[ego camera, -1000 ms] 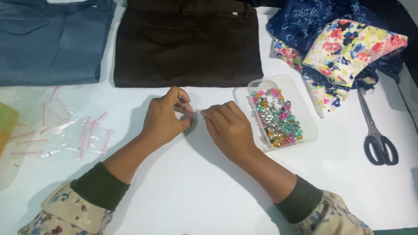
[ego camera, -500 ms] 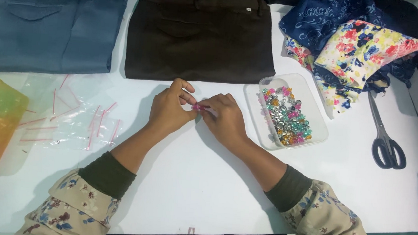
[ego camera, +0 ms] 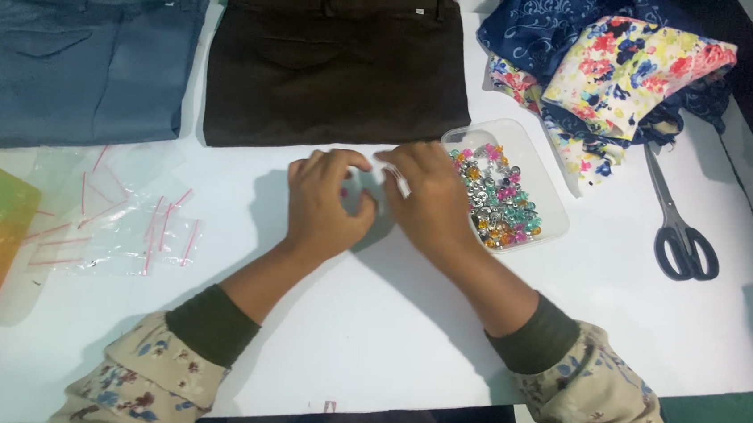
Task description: Sorting small colored buttons and placing them into small plastic bags
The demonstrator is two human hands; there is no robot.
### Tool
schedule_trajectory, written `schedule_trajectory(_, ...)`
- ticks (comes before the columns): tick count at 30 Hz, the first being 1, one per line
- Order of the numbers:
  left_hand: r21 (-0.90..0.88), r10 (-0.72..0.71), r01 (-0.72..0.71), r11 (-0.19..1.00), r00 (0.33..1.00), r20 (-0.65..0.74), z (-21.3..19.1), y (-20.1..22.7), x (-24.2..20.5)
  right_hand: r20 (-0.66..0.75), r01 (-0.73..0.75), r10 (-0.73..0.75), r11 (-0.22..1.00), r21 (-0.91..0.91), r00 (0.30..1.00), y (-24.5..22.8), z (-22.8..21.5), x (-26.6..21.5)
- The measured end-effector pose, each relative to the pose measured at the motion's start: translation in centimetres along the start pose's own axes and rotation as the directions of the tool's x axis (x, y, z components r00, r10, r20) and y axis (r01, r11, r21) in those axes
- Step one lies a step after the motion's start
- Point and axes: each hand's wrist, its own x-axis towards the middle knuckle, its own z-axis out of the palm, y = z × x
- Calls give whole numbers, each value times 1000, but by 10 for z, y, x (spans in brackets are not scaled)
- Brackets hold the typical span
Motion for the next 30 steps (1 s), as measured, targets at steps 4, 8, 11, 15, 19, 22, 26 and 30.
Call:
schedule_trajectory(4, -29, 74, -74, 997, 997, -12, 34, 21, 12, -51, 31, -42, 981, -190, 998, 61, -23, 3)
schedule_trajectory(8, -38, 128, -127, 991, 992, 23, 76, 40, 35, 41, -102, 124, 932, -347, 991, 145, -32, -11)
schedule_trajectory(11, -24, 94, -92, 995, 985, 148, 104, 53, 56, 125, -164, 223, 915, -368, 967, 177, -27, -19)
schedule_trajectory(15, 145, 103, -142, 979, 963, 251, 167, 42, 70, 205, -128, 239, 887, -444, 949, 178, -19, -27)
schedule_trajectory(19, 195, 99, -182, 964, 922, 375, 180, 50, 75, 226, -85, 222, 865, -495, 948, 166, -26, -25)
schedule_trajectory(22, 179, 74, -167, 970, 898, 435, 178, 57, 74, 263, -79, 258, 837, -541, 930, 166, -23, -28)
schedule_trajectory(26, 192, 70, -173, 966, 891, 449, 178, 52, 75, 286, -85, 280, 836, -543, 916, 166, -22, -27)
schedule_trajectory(30, 158, 83, -169, 973, 894, 441, 181, 45, 76, 325, -85, 302, 836, -543, 896, 155, -31, -22)
